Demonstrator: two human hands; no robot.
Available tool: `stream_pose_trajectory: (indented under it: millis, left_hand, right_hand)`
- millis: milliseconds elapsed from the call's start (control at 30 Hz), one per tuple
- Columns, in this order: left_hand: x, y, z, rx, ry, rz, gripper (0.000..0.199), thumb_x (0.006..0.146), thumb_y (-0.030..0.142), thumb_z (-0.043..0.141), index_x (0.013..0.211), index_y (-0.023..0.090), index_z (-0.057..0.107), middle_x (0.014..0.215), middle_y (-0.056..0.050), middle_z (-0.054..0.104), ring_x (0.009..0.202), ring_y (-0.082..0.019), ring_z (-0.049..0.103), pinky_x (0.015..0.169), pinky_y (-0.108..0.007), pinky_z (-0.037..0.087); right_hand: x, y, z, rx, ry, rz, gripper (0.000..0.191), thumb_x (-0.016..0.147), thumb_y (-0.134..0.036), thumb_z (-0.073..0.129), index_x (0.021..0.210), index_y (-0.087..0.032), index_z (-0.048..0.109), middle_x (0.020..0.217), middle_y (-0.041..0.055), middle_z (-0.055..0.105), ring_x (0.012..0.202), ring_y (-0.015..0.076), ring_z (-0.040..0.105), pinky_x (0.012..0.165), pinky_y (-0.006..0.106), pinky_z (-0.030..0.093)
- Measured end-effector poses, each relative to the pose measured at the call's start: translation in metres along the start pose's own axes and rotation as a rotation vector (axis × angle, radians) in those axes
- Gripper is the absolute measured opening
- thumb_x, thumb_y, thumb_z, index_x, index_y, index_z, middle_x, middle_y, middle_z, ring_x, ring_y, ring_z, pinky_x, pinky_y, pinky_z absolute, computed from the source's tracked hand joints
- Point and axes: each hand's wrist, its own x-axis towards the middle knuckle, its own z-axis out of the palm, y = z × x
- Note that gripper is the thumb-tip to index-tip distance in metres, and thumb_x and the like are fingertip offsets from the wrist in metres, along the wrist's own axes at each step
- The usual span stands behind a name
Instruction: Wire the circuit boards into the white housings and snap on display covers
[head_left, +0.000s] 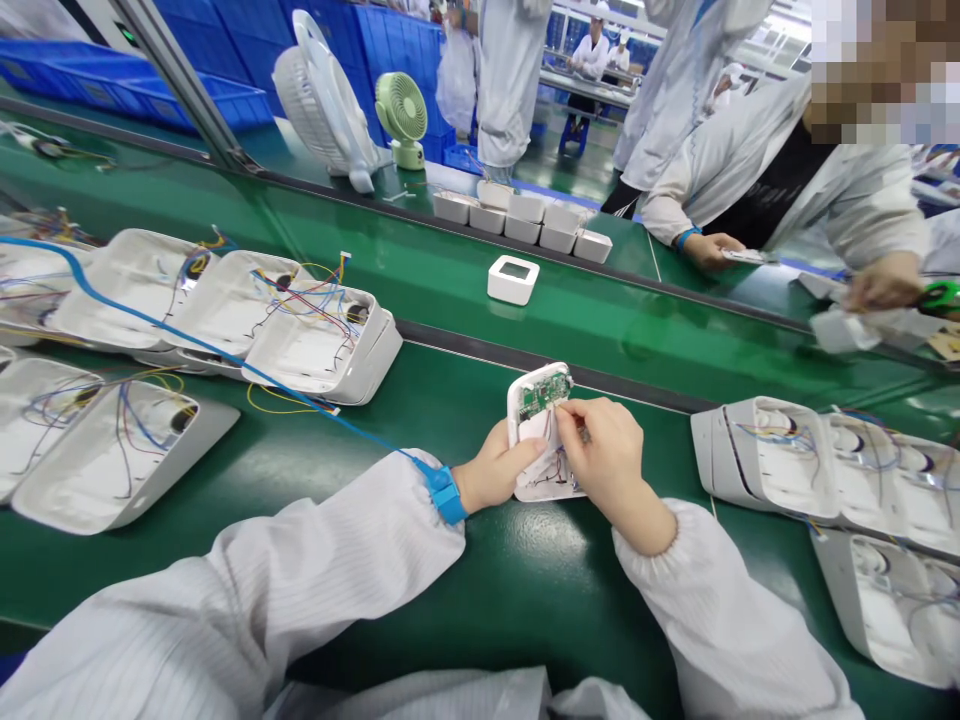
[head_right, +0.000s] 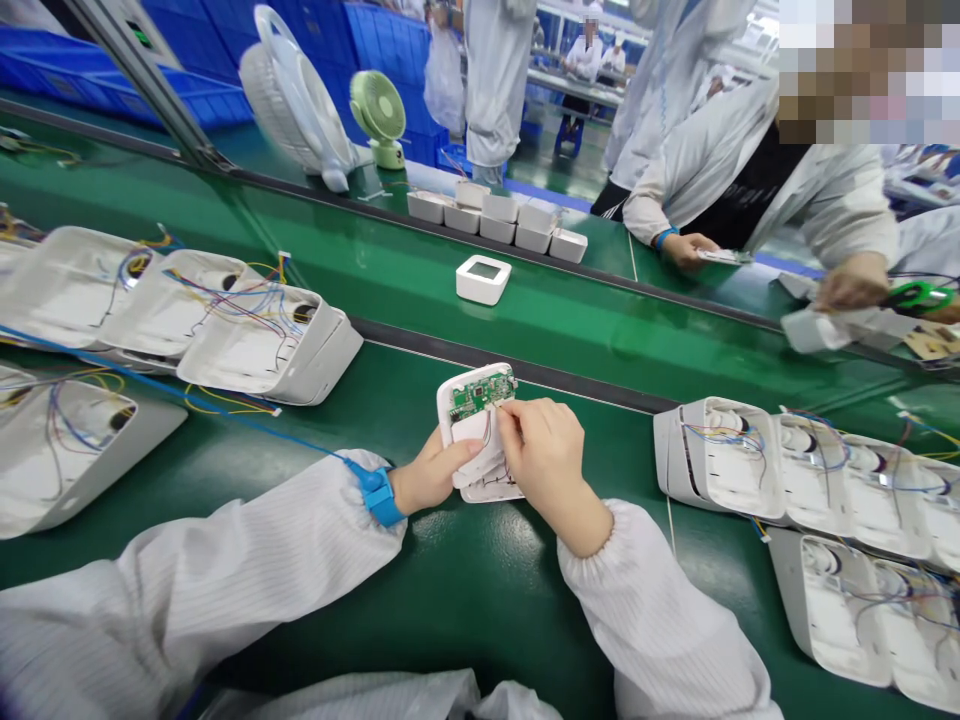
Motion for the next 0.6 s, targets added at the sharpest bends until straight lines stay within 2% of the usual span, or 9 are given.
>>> stream_pose_trajectory:
  millis: [167,267,367,400,467,533,600]
  left_hand:
    - [0.002,-0.002,-0.002,0.0,0.011,0.014,0.043,0.075,0.043,0.072,0.105,0.014,0.065,0.095,-0.006,0.069,0.085,-0.021,0.064,0.08,-0.034,0.052]
    - [0.006,-0.003,-0.009,-0.009,-0.022,0.023,0.047,0.076,0.044,0.072,0.112,0.015,0.064,0.098,-0.008,0.071,0.086,-0.022,0.065,0.079,-0.035,0.053]
    - [0.01,-0.001,-0.02,0.118,-0.068,0.155,0.053,0.079,0.052,0.069,0.116,0.014,0.064,0.1,-0.009,0.072,0.087,-0.023,0.067,0.078,-0.035,0.054]
    - [0.011,0.001,-0.024,0.197,-0.08,0.228,0.056,0.08,0.057,0.066,0.116,0.014,0.065,0.099,-0.01,0.072,0.086,-0.024,0.067,0.078,-0.035,0.054]
    - [0.014,0.007,-0.032,0.359,-0.077,0.348,0.068,0.082,0.07,0.053,0.115,0.012,0.067,0.102,-0.012,0.073,0.09,-0.026,0.067,0.081,-0.038,0.054]
    - [0.018,0.012,-0.038,0.472,-0.005,0.389,0.076,0.088,0.074,0.032,0.119,0.013,0.067,0.114,-0.015,0.07,0.105,-0.029,0.065,0.094,-0.044,0.05]
    - [0.022,0.016,-0.041,0.544,0.11,0.387,0.077,0.093,0.069,0.018,0.123,0.015,0.064,0.127,-0.014,0.065,0.12,-0.03,0.058,0.106,-0.049,0.041]
  right_hand:
    - [0.0,-0.002,0.001,0.11,-0.045,0.164,0.017,0.095,-0.026,0.054,0.082,-0.02,0.063,0.072,0.0007,0.066,0.065,0.0146,0.059,0.065,0.029,0.044]
    - [0.005,0.007,-0.002,0.183,-0.115,0.27,0.01,0.09,-0.03,0.061,0.092,-0.02,0.064,0.085,0.0028,0.069,0.077,0.0171,0.064,0.071,0.031,0.048]
    - [0.013,0.021,-0.008,0.322,-0.22,0.319,0.038,0.081,-0.037,0.071,0.113,-0.02,0.059,0.109,0.008,0.068,0.095,0.0223,0.065,0.079,0.035,0.051]
    - [0.015,0.024,-0.01,0.377,-0.264,0.317,0.041,0.08,-0.037,0.072,0.115,-0.021,0.058,0.11,0.0079,0.068,0.096,0.0227,0.065,0.08,0.036,0.052]
    - [0.017,0.029,-0.014,0.461,-0.303,0.296,0.03,0.081,-0.034,0.071,0.106,-0.022,0.06,0.101,0.0049,0.07,0.089,0.0209,0.066,0.078,0.035,0.052]
    - [0.017,0.029,-0.016,0.459,-0.221,0.219,0.013,0.083,-0.024,0.067,0.094,-0.022,0.059,0.091,0.0027,0.07,0.084,0.0193,0.066,0.076,0.034,0.051]
    - [0.014,0.027,-0.014,0.367,-0.125,0.04,0.011,0.083,-0.012,0.058,0.087,-0.022,0.058,0.091,0.0029,0.069,0.086,0.019,0.064,0.077,0.034,0.048]
